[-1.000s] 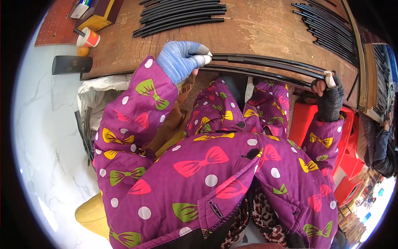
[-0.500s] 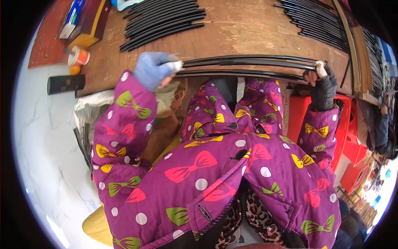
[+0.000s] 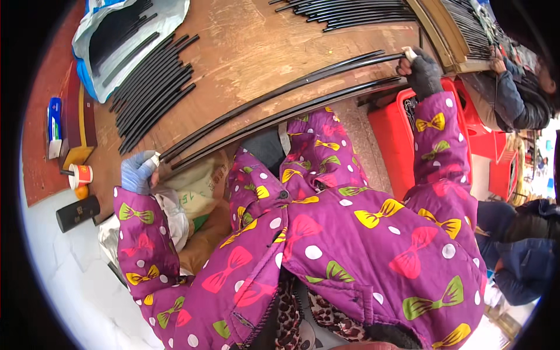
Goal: The person lays out black rods onto the table and then connects pairs of rod segments together end-to-end to assemble longer rods, placing them into a stack on the workbench.
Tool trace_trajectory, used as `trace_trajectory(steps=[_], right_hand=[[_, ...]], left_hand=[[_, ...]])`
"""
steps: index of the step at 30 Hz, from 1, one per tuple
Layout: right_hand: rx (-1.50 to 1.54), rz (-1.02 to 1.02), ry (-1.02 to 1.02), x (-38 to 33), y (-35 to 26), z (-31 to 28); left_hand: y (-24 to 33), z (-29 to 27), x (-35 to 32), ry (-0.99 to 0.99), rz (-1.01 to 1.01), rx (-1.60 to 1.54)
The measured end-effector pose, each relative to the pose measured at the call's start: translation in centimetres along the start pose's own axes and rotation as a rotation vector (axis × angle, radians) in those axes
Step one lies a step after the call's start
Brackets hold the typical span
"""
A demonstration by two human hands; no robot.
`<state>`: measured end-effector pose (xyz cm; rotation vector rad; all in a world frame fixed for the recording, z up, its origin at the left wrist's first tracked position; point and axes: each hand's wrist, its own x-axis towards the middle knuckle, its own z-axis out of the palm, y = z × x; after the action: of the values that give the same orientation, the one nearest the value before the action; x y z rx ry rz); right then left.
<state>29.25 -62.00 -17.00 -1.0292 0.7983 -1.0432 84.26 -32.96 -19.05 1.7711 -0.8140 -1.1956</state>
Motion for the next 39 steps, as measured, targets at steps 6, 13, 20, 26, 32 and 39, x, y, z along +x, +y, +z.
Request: trace_trajectory(steps=[6,13,20,26,32,39], right_hand=[[-0.247,0.114,0.127,3.0,1.3,-0.7],[-1.176,-0.339,0.172,3.8,3.0,0.2],[-1.82,-0.573,-0.185,1.4,2.7,6.4],[-1.716,-0.37,-0.214,1.9,2.0,4.4],[-2.104,-0.13,0.109,6.9,0.5,6.0],[-2.262,-0.092,-0.123,8.4,0.1,7.1]], left_hand=[[-1.4,0.1,1.3,-0.017,-0.009,0.017],[-1.0,1.2,1.1,0.005,-0.077,0.081],[0.4,3.2,-0.8,0.081,0.298,0.608],[0.4,3.4,-0.4,0.073,0.518,0.799],[2.1,2.5,1.9,0.342,0.407,1.05],[1.2,0.8,5.5,0.152,0.415,1.088]])
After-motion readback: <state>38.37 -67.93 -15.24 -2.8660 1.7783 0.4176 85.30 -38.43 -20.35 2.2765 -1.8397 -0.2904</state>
